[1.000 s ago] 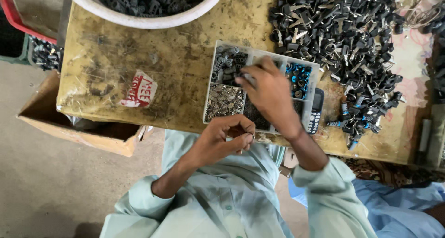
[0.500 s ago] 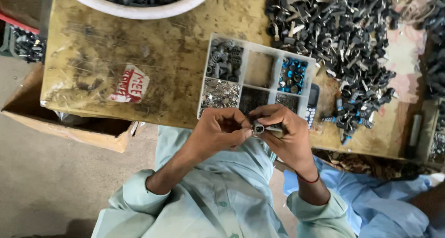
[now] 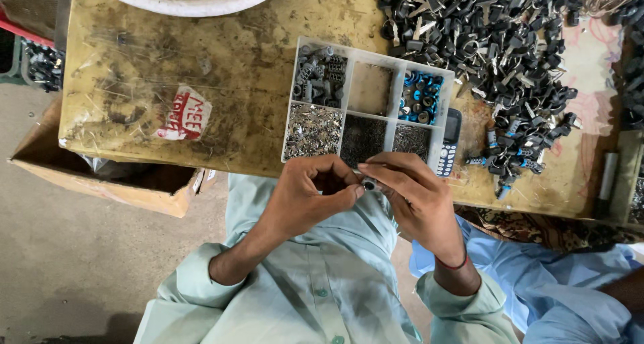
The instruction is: The person assembles small lock components by hand at a workbench. They pick a lock body, insert a pin, and add a blue ring, repeating the process for multiple units. A second person is visible to the right also handling similar parts.
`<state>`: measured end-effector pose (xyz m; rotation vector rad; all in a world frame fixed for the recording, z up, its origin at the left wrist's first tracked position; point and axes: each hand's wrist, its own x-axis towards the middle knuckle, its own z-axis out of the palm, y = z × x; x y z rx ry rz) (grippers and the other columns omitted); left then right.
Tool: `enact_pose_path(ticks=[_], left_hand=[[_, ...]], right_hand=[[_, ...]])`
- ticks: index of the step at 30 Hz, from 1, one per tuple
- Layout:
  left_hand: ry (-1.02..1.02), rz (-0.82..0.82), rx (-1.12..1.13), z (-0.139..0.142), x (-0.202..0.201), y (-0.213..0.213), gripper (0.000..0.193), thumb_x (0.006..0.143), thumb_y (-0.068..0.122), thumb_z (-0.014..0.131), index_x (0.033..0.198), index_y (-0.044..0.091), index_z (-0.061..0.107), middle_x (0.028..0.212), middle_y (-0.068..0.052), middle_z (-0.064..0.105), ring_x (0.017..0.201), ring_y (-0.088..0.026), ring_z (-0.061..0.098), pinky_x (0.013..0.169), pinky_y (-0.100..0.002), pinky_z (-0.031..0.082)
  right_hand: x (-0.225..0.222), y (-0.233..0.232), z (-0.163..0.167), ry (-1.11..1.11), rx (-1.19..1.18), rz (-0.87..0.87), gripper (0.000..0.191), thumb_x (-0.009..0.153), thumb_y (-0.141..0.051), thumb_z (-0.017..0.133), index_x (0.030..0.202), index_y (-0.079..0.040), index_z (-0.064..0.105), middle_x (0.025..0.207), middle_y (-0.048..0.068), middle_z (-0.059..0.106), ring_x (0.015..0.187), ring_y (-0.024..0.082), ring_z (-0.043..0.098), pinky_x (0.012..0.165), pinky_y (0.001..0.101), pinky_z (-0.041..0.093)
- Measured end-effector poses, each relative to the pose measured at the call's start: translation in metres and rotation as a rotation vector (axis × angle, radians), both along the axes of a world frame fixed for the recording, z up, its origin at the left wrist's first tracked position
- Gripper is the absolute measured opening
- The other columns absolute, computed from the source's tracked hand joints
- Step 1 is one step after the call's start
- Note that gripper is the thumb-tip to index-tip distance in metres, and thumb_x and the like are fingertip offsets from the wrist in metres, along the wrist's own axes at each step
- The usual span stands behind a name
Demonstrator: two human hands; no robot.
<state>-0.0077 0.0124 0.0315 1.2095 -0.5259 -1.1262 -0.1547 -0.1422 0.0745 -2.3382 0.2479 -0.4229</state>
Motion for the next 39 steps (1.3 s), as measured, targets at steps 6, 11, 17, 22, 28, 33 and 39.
enact_pose_path(ticks=[6,11,17,22,28,33,39], left_hand=[[-0.056,-0.003,0.032,0.001,0.002,0.000,0.011,0.086,0.005,0.080,0.084,0.000,0.071,0.076,0.004,0.068,0.070,0.001,0.056,0.059,-0.018,0.047],[-0.244,0.082,-0.033,0.004,0.000,0.001,0.009,0.091,0.001,0.077,0.092,-0.001,0.068,0.083,0.001,0.067,0.074,-0.001,0.057,0.062,-0.020,0.048],[-0.254,0.190,-0.164,0.008,-0.016,-0.002,0.023,0.091,-0.004,0.076,0.111,-0.002,0.067,0.105,-0.006,0.073,0.097,-0.008,0.071,0.083,-0.026,0.062],[-0.353,0.205,-0.148,-0.006,-0.006,0.001,0.020,0.088,-0.004,0.081,0.107,0.002,0.076,0.106,-0.010,0.080,0.096,-0.014,0.078,0.087,-0.028,0.064],[-0.399,0.085,-0.299,-0.017,0.000,-0.005,0.019,0.089,-0.006,0.078,0.106,0.002,0.076,0.107,-0.009,0.079,0.100,-0.016,0.078,0.090,-0.028,0.063],[-0.445,0.101,-0.290,-0.026,-0.002,-0.011,0.014,0.089,-0.007,0.079,0.099,0.001,0.073,0.104,-0.008,0.079,0.100,-0.018,0.078,0.089,-0.029,0.063],[-0.503,0.069,-0.311,-0.034,-0.003,-0.015,0.014,0.090,-0.007,0.076,0.101,0.001,0.072,0.105,-0.009,0.078,0.099,-0.020,0.078,0.089,-0.030,0.063]], right_hand=[[-0.009,0.001,0.001,-0.044,-0.141,0.034,0.053,0.080,0.015,0.070,0.125,-0.014,0.072,0.124,0.007,0.066,0.106,0.025,0.072,0.090,0.0345,0.060],[-0.006,-0.002,0.012,0.065,-0.198,0.088,0.057,0.074,0.011,0.072,0.126,-0.011,0.073,0.116,0.006,0.067,0.094,0.024,0.071,0.077,0.0360,0.057],[0.011,0.029,0.010,-0.025,-0.175,-0.274,0.047,0.074,-0.007,0.086,0.117,-0.001,0.067,0.112,0.012,0.064,0.091,0.027,0.069,0.074,0.0368,0.058],[0.006,-0.033,0.006,0.226,0.071,0.056,0.030,0.082,-0.006,0.077,0.112,-0.009,0.074,0.097,0.004,0.074,0.084,0.019,0.076,0.072,0.0318,0.060],[0.038,-0.101,-0.047,0.297,-0.450,-0.417,0.013,0.092,-0.014,0.078,0.103,-0.009,0.076,0.098,0.016,0.067,0.083,0.037,0.067,0.067,0.0467,0.051],[0.036,-0.112,-0.062,0.283,-0.485,-0.331,0.013,0.091,-0.012,0.077,0.102,-0.008,0.071,0.101,0.015,0.065,0.091,0.039,0.066,0.072,0.0498,0.051],[0.034,-0.117,-0.048,0.289,-0.337,-0.281,0.017,0.091,-0.007,0.075,0.107,-0.005,0.069,0.099,0.016,0.069,0.083,0.036,0.068,0.070,0.0446,0.052]])
